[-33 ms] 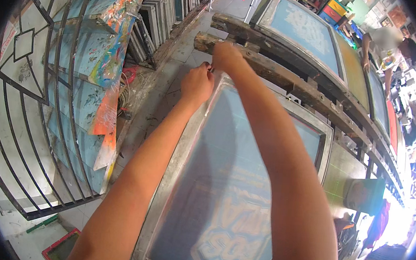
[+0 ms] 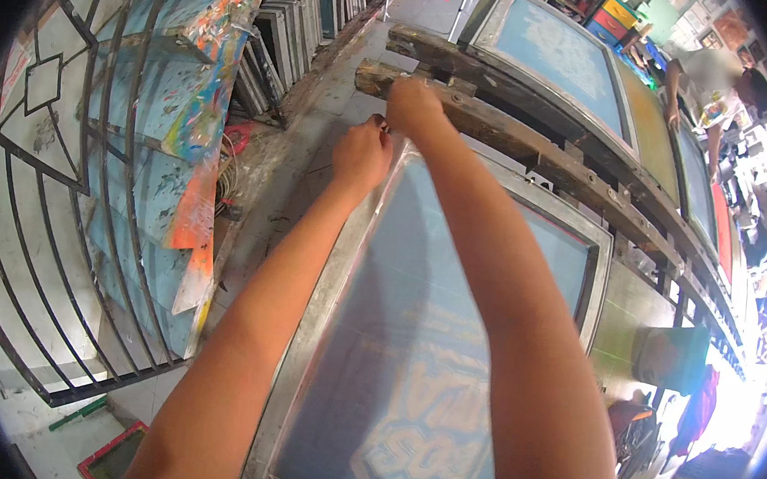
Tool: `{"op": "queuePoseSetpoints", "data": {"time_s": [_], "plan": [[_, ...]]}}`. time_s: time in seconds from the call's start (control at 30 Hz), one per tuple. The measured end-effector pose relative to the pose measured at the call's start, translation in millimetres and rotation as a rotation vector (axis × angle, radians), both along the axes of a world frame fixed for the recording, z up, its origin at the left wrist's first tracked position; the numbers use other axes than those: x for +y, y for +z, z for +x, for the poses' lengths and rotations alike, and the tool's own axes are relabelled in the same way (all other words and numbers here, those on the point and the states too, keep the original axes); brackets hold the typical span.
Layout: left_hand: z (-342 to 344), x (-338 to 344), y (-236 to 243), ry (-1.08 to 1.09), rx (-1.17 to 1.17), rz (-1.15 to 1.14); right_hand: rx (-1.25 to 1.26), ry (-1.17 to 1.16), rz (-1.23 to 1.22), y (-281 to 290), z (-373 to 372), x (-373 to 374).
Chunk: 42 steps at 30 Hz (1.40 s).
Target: The person aligns a screen-printing frame onto a wooden rack, retrieves a small metal bracket and screw from a container, and secures the frame to the rack using a hex key and an adjustable wrench.
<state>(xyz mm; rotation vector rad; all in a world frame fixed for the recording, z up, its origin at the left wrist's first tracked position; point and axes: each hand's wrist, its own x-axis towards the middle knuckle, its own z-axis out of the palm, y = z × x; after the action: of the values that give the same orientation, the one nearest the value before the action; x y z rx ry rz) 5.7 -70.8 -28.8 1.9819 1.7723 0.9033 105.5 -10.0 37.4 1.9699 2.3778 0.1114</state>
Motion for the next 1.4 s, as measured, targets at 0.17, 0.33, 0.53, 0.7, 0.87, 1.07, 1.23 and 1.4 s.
{"op": "queuePoseSetpoints", "data": {"time_s": [0.17, 0.33, 0.53, 0.7, 0.87, 1.07, 1.23, 1.4], "plan": [[-2, -6, 9, -0.028, 0.037, -0.043, 0.205, -0.211, -0.047, -13, -8, -4], [-3, 0, -1, -0.014, 0.047, 0.04, 0.16, -0.12, -0.054, -10, 18, -3], [1, -3, 6, -0.008, 0.059, -0.033, 0.159, -0.116, -0.007, -11, 10, -12], [-2, -2, 3, -0.01, 0.099, -0.012, 0.084, -0.156, -0.053, -6, 16, -11], [-1, -2, 3, 0.006, 0.116, -0.025, 0.144, -0.255, -0.082, -9, 32, -21], [2, -5, 11, 0.009, 0.086, -0.065, 0.068, -0.293, -0.117, -4, 56, -28], [-2, -2, 7, 0.021, 0.086, -0.052, 0.085, -0.296, -0.116, -4, 87, -48], [0, -2, 7, 0.018, 0.074, -0.044, 0.084, -0.272, -0.056, -7, 86, -51]]}}
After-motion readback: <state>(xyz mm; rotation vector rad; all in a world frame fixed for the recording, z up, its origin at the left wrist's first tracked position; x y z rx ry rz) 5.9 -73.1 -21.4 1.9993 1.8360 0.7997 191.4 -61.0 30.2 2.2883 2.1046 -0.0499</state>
